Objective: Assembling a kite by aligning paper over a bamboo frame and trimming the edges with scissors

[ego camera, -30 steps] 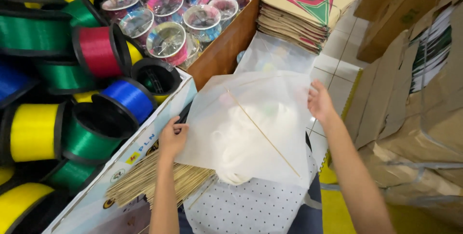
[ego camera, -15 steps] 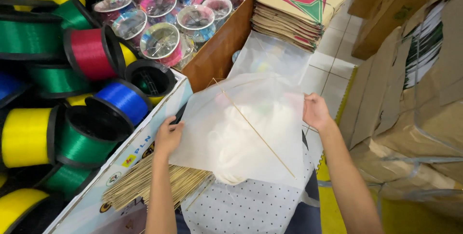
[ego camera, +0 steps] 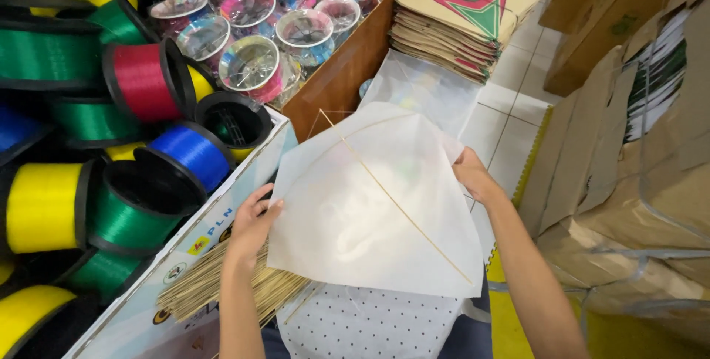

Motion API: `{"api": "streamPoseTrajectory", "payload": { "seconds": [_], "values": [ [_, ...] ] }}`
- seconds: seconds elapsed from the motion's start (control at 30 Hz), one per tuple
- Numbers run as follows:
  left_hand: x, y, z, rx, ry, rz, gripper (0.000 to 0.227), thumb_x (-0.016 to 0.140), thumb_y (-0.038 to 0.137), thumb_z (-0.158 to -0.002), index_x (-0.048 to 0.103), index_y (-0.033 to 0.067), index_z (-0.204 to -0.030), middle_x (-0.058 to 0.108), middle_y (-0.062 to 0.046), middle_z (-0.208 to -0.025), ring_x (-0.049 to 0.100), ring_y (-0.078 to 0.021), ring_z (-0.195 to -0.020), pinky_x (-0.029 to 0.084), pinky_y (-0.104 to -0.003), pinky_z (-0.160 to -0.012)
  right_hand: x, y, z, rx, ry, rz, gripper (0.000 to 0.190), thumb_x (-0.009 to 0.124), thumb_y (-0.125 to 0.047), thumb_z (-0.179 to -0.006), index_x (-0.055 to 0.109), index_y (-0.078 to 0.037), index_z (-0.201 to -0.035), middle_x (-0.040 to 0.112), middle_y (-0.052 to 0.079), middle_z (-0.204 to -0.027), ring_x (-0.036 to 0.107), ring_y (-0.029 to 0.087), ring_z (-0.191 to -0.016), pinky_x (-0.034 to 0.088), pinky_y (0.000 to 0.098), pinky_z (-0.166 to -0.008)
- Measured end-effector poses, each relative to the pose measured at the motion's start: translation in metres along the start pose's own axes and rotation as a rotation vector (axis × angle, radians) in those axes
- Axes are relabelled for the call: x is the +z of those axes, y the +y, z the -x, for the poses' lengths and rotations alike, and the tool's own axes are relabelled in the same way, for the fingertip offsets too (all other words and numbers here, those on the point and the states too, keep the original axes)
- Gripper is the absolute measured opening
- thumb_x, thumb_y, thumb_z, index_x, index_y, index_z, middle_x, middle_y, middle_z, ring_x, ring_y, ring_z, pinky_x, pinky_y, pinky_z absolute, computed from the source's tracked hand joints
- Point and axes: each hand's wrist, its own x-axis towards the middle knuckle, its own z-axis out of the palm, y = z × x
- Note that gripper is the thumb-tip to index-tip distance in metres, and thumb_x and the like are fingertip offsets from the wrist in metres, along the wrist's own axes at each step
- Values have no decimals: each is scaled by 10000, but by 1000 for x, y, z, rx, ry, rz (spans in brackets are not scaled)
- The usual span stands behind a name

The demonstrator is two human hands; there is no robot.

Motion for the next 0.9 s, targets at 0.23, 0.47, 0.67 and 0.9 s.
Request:
{"api": "streamPoseTrajectory", "payload": {
  "seconds": [0.23,0.47,0.67,0.9],
  "values": [
    [2,7,55,-80,105,282,611,575,120,-964,457,101,-1563,695,-109,-1335,643,-239,-1231,499,-392,-1069,49,-57,41,-199,-78,441,230,504,-230,-990,652,-77,-1077,635,10,-933,592,143,-843,479,322,-757],
    [8,-3,93,-122,280,436,574,568,113,-959,487,95,-1526,643,-100,-1429,613,-214,-1272,491,-366,-1084,60,-65,51,-337,-135,451,438,458,-277,-949,609,-103,-1321,695,59,-1192,658,200,-1084,526,374,-957],
    [-6,-35,101,-77,313,550,638,547,135,-950,423,93,-1574,617,-138,-1432,601,-263,-1234,499,-418,-1031,66,-64,46,-329,-137,361,531,472,-361,-905,547,-121,-1372,653,76,-1257,640,219,-1127,522,388,-972],
    [-18,-44,111,120,253,598,571,546,120,-951,479,57,-1515,645,-140,-1317,620,-256,-1134,507,-418,-943,59,-56,38,-321,-111,253,659,487,-459,-854,475,-143,-1432,603,95,-1333,619,242,-1177,518,404,-990]
  ]
}}
